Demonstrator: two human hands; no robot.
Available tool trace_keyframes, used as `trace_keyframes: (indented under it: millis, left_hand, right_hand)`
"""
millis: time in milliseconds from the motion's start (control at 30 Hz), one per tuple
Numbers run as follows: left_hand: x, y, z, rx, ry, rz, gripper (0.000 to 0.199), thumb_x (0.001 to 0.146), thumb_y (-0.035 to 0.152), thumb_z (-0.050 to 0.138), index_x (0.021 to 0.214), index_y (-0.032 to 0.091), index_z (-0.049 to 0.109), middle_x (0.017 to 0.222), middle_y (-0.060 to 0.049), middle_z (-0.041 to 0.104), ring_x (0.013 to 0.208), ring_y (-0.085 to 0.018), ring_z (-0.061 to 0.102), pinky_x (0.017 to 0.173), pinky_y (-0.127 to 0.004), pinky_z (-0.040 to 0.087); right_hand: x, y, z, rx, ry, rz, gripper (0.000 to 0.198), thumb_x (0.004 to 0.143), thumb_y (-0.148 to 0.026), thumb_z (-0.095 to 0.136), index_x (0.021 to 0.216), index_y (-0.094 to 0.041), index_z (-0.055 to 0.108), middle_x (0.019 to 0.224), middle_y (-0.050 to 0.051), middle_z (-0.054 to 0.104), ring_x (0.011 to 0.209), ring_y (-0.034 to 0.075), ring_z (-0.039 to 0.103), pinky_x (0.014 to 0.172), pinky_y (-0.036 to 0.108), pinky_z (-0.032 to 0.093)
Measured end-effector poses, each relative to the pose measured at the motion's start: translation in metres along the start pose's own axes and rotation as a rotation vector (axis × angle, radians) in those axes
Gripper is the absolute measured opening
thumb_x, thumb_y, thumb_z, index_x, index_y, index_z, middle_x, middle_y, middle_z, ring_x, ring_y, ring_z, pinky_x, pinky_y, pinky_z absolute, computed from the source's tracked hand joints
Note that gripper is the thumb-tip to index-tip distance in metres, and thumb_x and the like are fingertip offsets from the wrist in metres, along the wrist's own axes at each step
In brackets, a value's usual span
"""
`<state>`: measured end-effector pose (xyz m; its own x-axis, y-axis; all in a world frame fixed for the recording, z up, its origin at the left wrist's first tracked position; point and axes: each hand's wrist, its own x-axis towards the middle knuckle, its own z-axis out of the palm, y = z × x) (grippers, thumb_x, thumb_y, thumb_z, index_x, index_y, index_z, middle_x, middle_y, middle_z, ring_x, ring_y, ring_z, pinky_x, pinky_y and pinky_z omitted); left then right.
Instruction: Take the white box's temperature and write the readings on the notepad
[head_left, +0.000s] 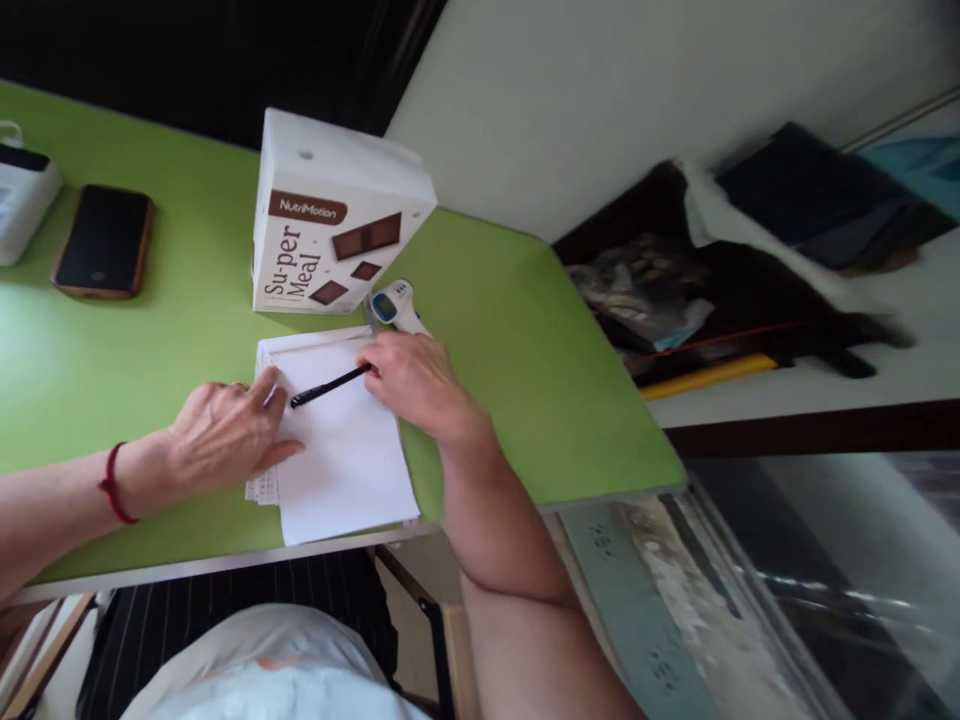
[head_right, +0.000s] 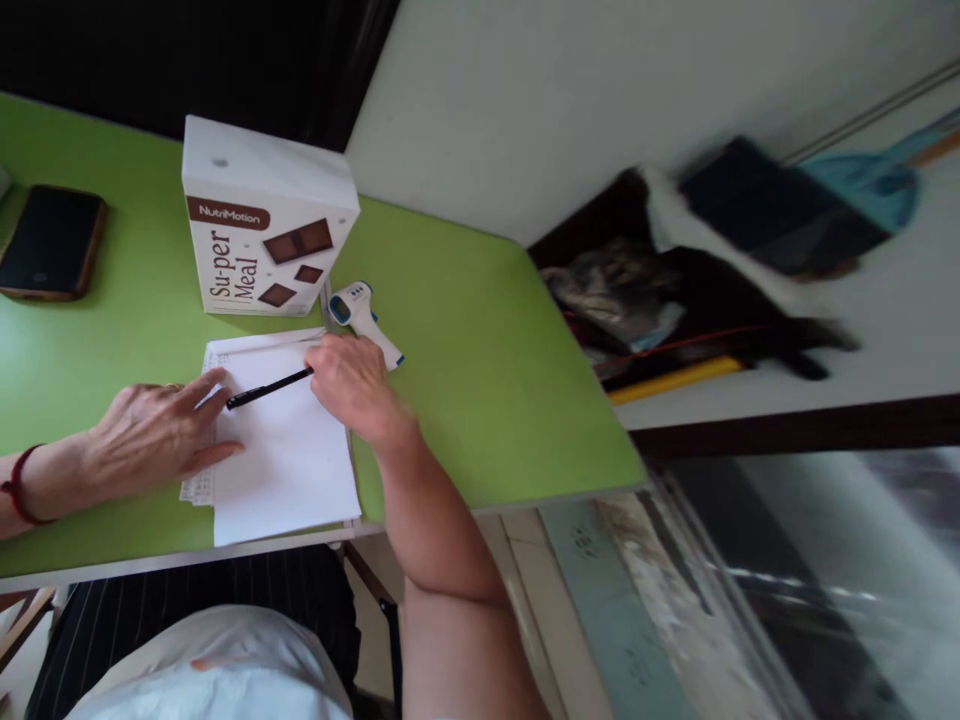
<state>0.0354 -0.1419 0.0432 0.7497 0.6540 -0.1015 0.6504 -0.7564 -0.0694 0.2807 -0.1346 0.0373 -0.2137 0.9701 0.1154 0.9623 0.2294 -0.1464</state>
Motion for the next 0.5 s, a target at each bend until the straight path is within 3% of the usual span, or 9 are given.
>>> trace_keyframes:
  millis: [133, 200, 267, 333, 433, 500]
  left_hand:
    - [0.014, -0.03, 0.0, -0.162, 0.083, -0.096, 0.034, 0.093, 0.037, 0.046, 0.083, 0.013, 0.067, 0.095, -0.011, 0.069, 0.058, -0.019, 0.059, 0.045, -0.029, 0.028]
    - [0.022, -0.047, 0.004, -0.31, 0.202, -0.202, 0.023, 0.087, 0.031, 0.047, 0.076, 0.015, 0.06, 0.086, -0.008, 0.066, 0.054, -0.015, 0.051, 0.048, -0.029, 0.031]
    - [0.029, -0.061, 0.011, -0.451, 0.366, -0.301, 0.015, 0.082, 0.031, 0.05, 0.078, 0.017, 0.054, 0.082, -0.007, 0.061, 0.06, -0.015, 0.051, 0.055, -0.029, 0.038]
    - [0.035, -0.074, 0.019, -0.588, 0.469, -0.387, 0.02, 0.081, 0.038, 0.056, 0.086, 0.019, 0.053, 0.084, -0.005, 0.058, 0.071, -0.017, 0.054, 0.064, -0.031, 0.046]
    - [0.044, -0.09, 0.025, -0.888, 0.488, -0.523, 0.041, 0.077, 0.044, 0.065, 0.106, 0.017, 0.051, 0.097, -0.007, 0.06, 0.08, -0.018, 0.06, 0.072, -0.032, 0.052]
    - [0.051, -0.099, 0.023, -0.974, 0.395, -0.586, 0.058, 0.071, 0.044, 0.073, 0.117, 0.015, 0.051, 0.11, -0.012, 0.062, 0.087, -0.021, 0.064, 0.074, -0.035, 0.054]
  right_hand:
    - [0.003, -0.005, 0.005, -0.035, -0.094, -0.035, 0.023, 0.077, -0.001, 0.056, 0.067, -0.018, 0.069, 0.077, 0.007, 0.069, 0.068, 0.019, 0.057, 0.064, 0.033, 0.038]
    - [0.005, -0.01, 0.002, -0.024, -0.126, -0.05, 0.021, 0.076, -0.002, 0.059, 0.069, -0.018, 0.071, 0.079, 0.007, 0.07, 0.069, 0.019, 0.059, 0.063, 0.033, 0.038]
    - [0.008, -0.011, -0.004, 0.035, -0.135, -0.034, 0.017, 0.077, -0.006, 0.063, 0.071, -0.019, 0.072, 0.076, 0.005, 0.07, 0.066, 0.019, 0.059, 0.062, 0.033, 0.04]
    - [0.011, -0.004, -0.01, 0.094, -0.039, 0.059, 0.013, 0.081, -0.01, 0.065, 0.077, -0.019, 0.073, 0.078, 0.005, 0.07, 0.066, 0.018, 0.06, 0.064, 0.033, 0.044]
    - [0.02, 0.014, -0.013, 0.057, 0.2, 0.278, 0.017, 0.086, -0.013, 0.066, 0.101, -0.014, 0.074, 0.1, 0.014, 0.071, 0.087, 0.023, 0.065, 0.077, 0.037, 0.05]
    - [0.026, 0.029, -0.011, -0.004, 0.228, 0.408, 0.032, 0.087, -0.02, 0.069, 0.117, -0.008, 0.068, 0.115, 0.022, 0.067, 0.105, 0.031, 0.064, 0.086, 0.042, 0.051]
